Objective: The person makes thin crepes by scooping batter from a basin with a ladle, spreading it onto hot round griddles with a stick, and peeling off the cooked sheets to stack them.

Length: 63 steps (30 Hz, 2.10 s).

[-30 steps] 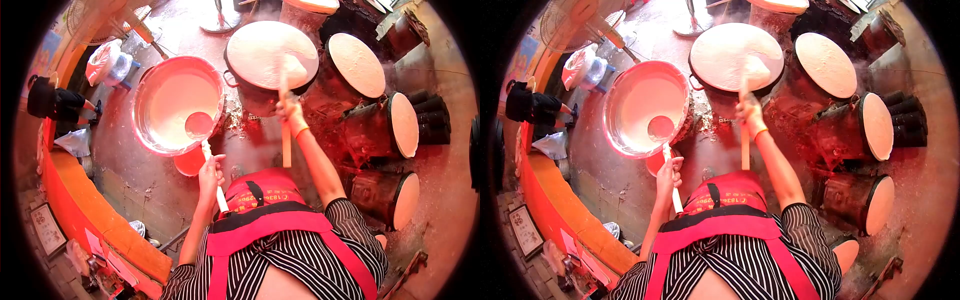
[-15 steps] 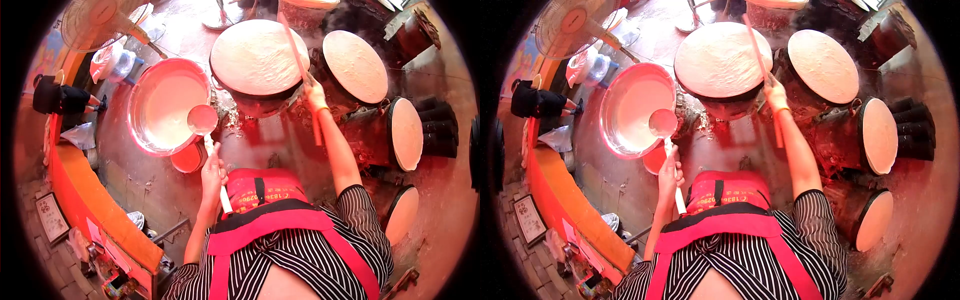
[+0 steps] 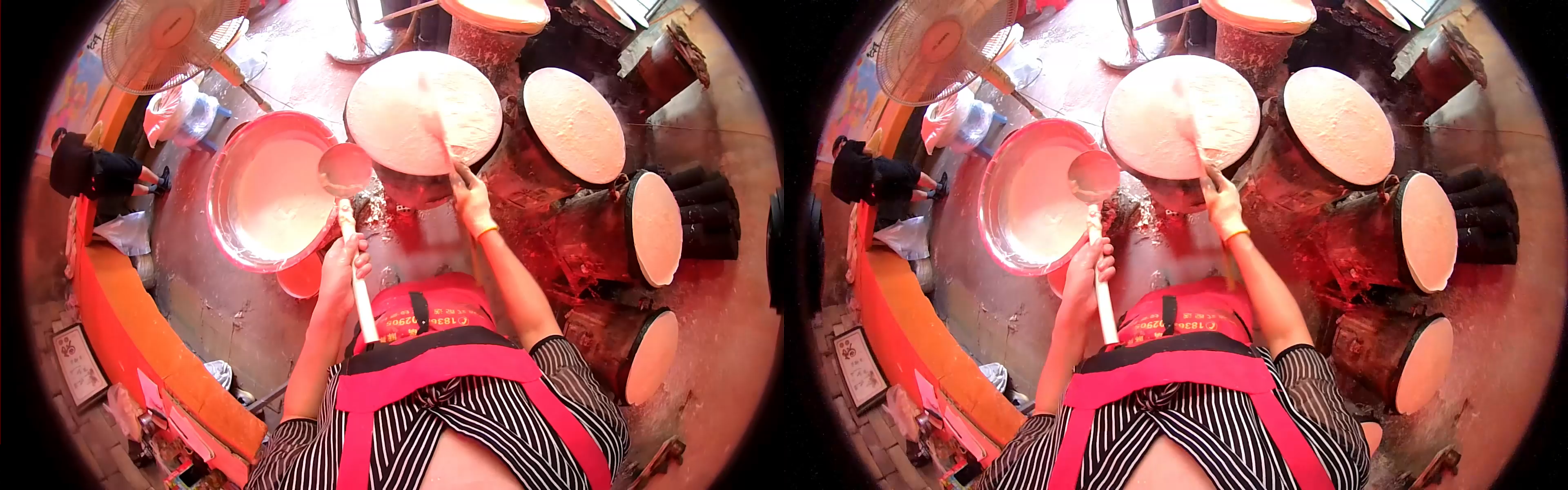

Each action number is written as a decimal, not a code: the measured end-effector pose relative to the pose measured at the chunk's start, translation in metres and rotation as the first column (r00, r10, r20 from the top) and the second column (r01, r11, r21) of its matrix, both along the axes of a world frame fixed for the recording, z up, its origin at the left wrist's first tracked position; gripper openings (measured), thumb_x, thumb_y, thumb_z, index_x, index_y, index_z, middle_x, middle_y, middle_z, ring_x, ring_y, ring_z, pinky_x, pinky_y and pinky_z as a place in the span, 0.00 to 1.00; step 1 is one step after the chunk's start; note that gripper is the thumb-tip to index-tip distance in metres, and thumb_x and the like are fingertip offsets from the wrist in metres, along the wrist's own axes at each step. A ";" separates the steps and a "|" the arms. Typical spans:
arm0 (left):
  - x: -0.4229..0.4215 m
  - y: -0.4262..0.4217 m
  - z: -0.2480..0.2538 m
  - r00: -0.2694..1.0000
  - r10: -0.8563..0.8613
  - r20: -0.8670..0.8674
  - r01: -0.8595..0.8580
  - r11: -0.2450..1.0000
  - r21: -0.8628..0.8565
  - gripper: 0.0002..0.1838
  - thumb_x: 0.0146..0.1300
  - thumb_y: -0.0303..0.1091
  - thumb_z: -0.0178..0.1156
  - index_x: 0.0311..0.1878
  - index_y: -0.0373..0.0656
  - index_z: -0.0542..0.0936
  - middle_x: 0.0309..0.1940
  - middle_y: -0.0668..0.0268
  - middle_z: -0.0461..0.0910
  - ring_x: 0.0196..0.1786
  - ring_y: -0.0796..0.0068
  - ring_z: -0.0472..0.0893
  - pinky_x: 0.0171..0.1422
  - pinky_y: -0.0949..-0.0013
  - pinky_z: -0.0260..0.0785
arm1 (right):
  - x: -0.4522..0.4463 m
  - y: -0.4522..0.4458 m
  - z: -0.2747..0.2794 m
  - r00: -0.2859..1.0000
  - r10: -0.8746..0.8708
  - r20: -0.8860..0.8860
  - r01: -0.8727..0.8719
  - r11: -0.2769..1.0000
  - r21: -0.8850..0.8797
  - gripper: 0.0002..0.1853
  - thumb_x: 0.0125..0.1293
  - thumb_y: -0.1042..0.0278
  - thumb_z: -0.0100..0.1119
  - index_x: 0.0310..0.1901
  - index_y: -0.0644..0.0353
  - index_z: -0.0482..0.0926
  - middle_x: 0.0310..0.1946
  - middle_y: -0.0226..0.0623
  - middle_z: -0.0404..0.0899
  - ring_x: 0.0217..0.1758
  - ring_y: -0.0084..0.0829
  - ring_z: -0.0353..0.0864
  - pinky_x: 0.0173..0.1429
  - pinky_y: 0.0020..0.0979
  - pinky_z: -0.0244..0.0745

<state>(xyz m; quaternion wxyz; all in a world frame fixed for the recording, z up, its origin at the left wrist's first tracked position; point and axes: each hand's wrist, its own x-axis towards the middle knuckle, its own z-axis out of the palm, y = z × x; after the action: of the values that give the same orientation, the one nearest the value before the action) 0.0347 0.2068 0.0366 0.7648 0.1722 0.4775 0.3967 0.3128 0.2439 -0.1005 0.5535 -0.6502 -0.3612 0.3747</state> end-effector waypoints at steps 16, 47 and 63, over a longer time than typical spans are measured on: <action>0.010 0.020 -0.009 0.958 -0.288 0.004 0.288 0.956 -0.054 0.12 0.72 0.38 0.49 0.46 0.38 0.68 0.29 0.69 0.66 0.28 0.82 0.67 0.22 0.83 0.59 | 0.048 0.006 -0.006 0.944 -0.127 -0.305 0.129 0.992 -0.016 0.18 0.66 0.73 0.56 0.57 0.65 0.75 0.45 0.31 0.80 0.28 0.13 0.70 0.30 0.15 0.65; -0.060 0.121 -0.004 0.816 -0.301 0.494 0.509 0.779 -0.367 0.10 0.71 0.36 0.51 0.38 0.40 0.65 0.22 0.73 0.62 0.19 0.88 0.60 0.15 0.86 0.52 | -0.067 -0.073 0.035 0.982 -0.059 0.181 0.072 0.995 -0.064 0.21 0.67 0.67 0.56 0.59 0.67 0.72 0.57 0.44 0.75 0.61 0.25 0.72 0.64 0.25 0.64; -0.030 0.062 0.018 0.860 -0.382 0.338 0.486 0.815 -0.315 0.11 0.73 0.37 0.46 0.47 0.37 0.67 0.22 0.72 0.60 0.16 0.87 0.58 0.12 0.84 0.50 | 0.070 -0.124 0.081 0.917 -0.211 0.339 0.295 0.931 -0.217 0.16 0.62 0.57 0.54 0.39 0.64 0.77 0.36 0.51 0.79 0.43 0.49 0.78 0.47 0.41 0.71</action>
<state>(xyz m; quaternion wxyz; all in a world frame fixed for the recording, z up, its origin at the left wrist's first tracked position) 0.0042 0.2686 0.0546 0.9096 0.0682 0.3899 0.1259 0.3825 0.1196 -0.0192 0.4429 -0.8100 -0.3025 0.2372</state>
